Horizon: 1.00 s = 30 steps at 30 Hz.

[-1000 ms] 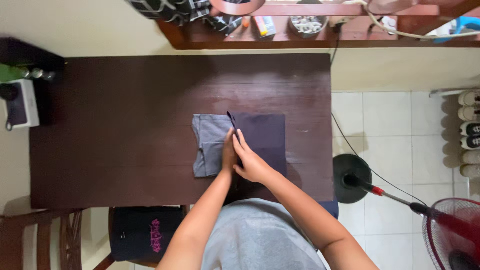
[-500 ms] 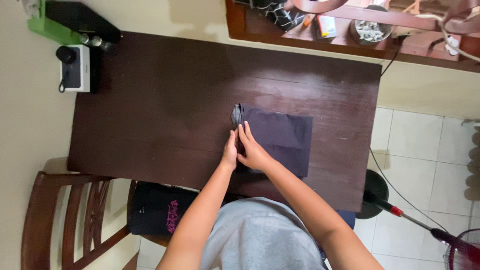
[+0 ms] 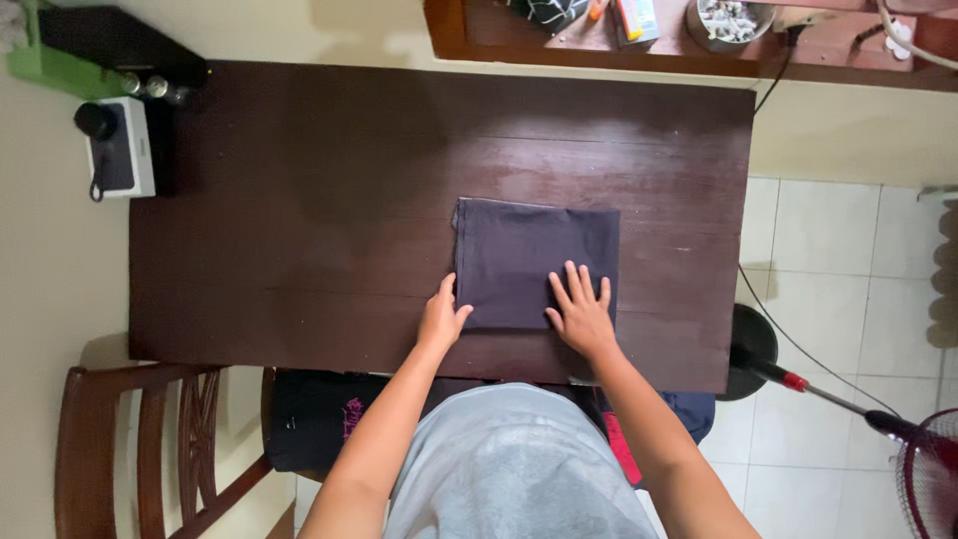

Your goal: The person folds several t-shirts one by one on a wooden table. They smooth each shirt, fold the sides and bottom up, then place the folded shirt on a chair. The process is repeated for multiple shirts.

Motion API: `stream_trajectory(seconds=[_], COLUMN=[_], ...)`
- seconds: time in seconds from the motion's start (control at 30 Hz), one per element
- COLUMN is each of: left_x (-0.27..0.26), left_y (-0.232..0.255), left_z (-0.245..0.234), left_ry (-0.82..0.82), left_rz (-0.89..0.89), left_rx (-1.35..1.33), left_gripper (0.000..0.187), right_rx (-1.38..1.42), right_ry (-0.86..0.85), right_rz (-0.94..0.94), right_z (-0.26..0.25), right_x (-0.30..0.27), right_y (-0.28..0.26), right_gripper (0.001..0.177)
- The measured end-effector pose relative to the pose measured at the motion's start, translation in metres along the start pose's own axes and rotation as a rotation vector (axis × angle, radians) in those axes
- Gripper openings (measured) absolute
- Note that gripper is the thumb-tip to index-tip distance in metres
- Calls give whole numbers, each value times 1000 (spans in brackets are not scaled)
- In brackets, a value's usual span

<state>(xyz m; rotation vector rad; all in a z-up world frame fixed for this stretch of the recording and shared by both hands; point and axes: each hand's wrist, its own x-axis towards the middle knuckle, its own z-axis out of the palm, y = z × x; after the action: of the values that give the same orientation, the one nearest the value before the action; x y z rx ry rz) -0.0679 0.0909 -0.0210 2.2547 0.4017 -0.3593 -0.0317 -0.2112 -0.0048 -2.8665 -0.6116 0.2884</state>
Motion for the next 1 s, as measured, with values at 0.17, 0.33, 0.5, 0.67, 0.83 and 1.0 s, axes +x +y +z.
stream_trajectory(seconds=[0.17, 0.33, 0.5, 0.67, 0.83, 1.0], left_x=[3, 30, 99, 147, 153, 151], left_y=[28, 56, 71, 88, 91, 91], left_z=[-22, -41, -40, -32, -39, -37], left_ry=[-130, 41, 315, 212, 209, 269], left_rz=[-175, -86, 367, 392, 443, 432], left_rx=[77, 155, 198, 386, 439, 614], left_gripper=[77, 69, 50, 46, 20, 15], right_rx=[-35, 23, 114, 179, 256, 209], right_ry=[-10, 73, 255, 286, 163, 217], right_rz=[153, 179, 225, 241, 208, 248], right_z=[8, 2, -16, -34, -49, -58], right_x=[-13, -6, 43, 103, 128, 127], right_y=[32, 36, 62, 103, 133, 127], right_gripper=[78, 82, 67, 40, 15, 17])
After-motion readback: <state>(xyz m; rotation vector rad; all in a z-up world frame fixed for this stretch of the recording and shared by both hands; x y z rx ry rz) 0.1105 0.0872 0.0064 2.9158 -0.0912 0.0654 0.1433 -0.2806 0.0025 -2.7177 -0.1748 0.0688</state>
